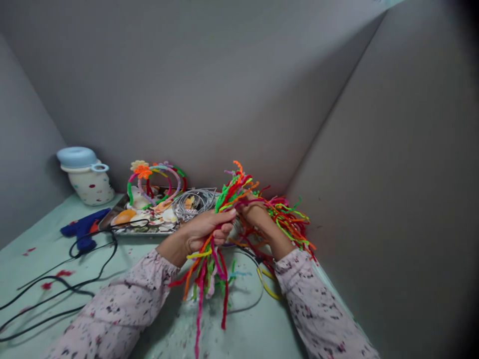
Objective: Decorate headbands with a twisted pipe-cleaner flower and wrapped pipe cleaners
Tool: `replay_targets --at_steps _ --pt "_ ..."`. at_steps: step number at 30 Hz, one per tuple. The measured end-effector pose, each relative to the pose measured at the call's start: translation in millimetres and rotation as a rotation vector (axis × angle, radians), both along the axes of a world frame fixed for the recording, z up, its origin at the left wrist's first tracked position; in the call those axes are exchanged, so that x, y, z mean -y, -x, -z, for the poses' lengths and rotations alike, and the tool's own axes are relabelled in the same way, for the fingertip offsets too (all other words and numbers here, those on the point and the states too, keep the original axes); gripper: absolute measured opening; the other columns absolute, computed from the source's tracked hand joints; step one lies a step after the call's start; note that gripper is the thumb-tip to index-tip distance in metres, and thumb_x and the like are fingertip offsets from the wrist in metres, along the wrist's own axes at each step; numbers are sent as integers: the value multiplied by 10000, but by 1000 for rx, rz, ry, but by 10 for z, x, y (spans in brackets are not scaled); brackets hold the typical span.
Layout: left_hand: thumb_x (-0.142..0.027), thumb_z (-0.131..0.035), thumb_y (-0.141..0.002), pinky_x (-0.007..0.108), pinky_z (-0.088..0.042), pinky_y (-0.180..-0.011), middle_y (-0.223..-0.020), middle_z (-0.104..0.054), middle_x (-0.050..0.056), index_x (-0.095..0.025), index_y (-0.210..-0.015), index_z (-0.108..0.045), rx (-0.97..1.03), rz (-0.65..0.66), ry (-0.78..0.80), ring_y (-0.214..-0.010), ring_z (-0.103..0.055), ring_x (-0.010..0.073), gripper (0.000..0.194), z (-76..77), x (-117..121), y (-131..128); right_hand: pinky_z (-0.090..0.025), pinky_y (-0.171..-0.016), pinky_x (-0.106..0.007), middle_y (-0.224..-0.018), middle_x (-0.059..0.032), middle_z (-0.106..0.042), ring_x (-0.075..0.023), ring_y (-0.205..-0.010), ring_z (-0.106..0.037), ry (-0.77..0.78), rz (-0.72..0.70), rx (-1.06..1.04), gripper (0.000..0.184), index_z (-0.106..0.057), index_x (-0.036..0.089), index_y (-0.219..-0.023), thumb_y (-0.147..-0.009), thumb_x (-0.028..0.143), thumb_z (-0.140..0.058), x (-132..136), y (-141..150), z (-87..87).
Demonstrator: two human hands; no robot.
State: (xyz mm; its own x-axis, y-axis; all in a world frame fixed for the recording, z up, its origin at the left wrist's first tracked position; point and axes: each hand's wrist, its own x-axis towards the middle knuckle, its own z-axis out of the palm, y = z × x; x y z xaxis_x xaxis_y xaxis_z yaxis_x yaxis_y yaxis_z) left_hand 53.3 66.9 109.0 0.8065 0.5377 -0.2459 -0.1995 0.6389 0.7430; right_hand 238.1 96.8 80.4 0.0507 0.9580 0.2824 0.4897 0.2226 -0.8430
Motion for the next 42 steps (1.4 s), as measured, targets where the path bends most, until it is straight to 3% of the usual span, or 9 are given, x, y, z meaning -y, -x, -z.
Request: replay_targets --at_steps 3,12,16,19,26,30,35,39,42 --pt "-274 -575 -859 114 -265 -308 -479 -382 -82 -146 -715 -487 41 -80 -74 -315 -303 12 212 -62 6 47 -333 -574 -263 -577 10 -543 -141 -559 -450 -39 59 79 228 -627 184 -698 -776 349 -488 -21 -18 85" --pt "-85 -599 -780 115 -287 -320 -422 -316 -106 -102 -824 -599 182 -415 -226 -309 -290 10 47 -235 -22 181 -299 -466 -245 -483 42 -481 -122 -436 -382 -76 287 -310 398 -654 175 -854 -791 531 -488 148 -436 62" --pt "-91 -572 -788 135 -364 -334 -444 -466 -59 -88 -885 -633 31 -430 -101 -323 -416 39 115 -185 -13 73 -237 -423 -234 -548 44 -480 -91 -424 -327 104 -42 -338 326 -641 191 -806 -806 485 -502 430 -253 -190" --pt "-105 -545 -816 218 -547 -563 -695 -678 87 -63 -892 -648 4 -412 -70 -561 -635 119 135 -145 20 -38 -242 -441 -229 -539 55 -435 -88 -449 -313 199 -232 -203 323 -626 185 -781 -839 466 -479 616 35 -282" --pt "-154 -538 -834 229 -515 -479 -472 -551 14 -111 -637 -561 38 -460 -21 -449 -573 119 204 -111 -24 -31 -297 -507 -226 -600 37 -477 -95 -533 -377 249 -438 50 350 -596 178 -708 -857 467 -466 711 273 -201" --pt "-122 -520 -858 154 -434 -416 -408 -360 -95 -124 -727 -556 196 -522 -47 -301 -344 19 136 -185 -108 161 -360 -549 -241 -654 11 -557 -122 -574 -485 259 -339 192 308 -617 183 -782 -863 435 -459 635 -148 -137" --pt "-233 -462 -915 139 -330 -342 -377 -298 -93 -121 -687 -535 172 -482 -118 -270 -279 19 263 -282 -139 297 -372 -860 -376 -1122 -155 -614 -283 -1034 -531 -19 335 724 422 -614 153 -1128 -776 385 -599 306 -724 154" --pt "-267 -498 -899 147 -315 -339 -359 -287 -94 -124 -679 -534 119 -421 -131 -261 -254 20 265 -308 -115 286 -313 -939 -410 -1200 -184 -591 -308 -1130 -500 87 290 992 647 -486 124 -1297 -729 386 -652 95 -903 370" --pt "-274 -506 -893 150 -308 -343 -350 -285 -90 -122 -671 -535 92 -409 -145 -266 -250 21 271 -310 -113 276 -301 -940 -387 -1090 -163 -644 -282 -1068 -542 108 265 1060 473 -582 138 -1173 -744 331 -632 68 -973 327"
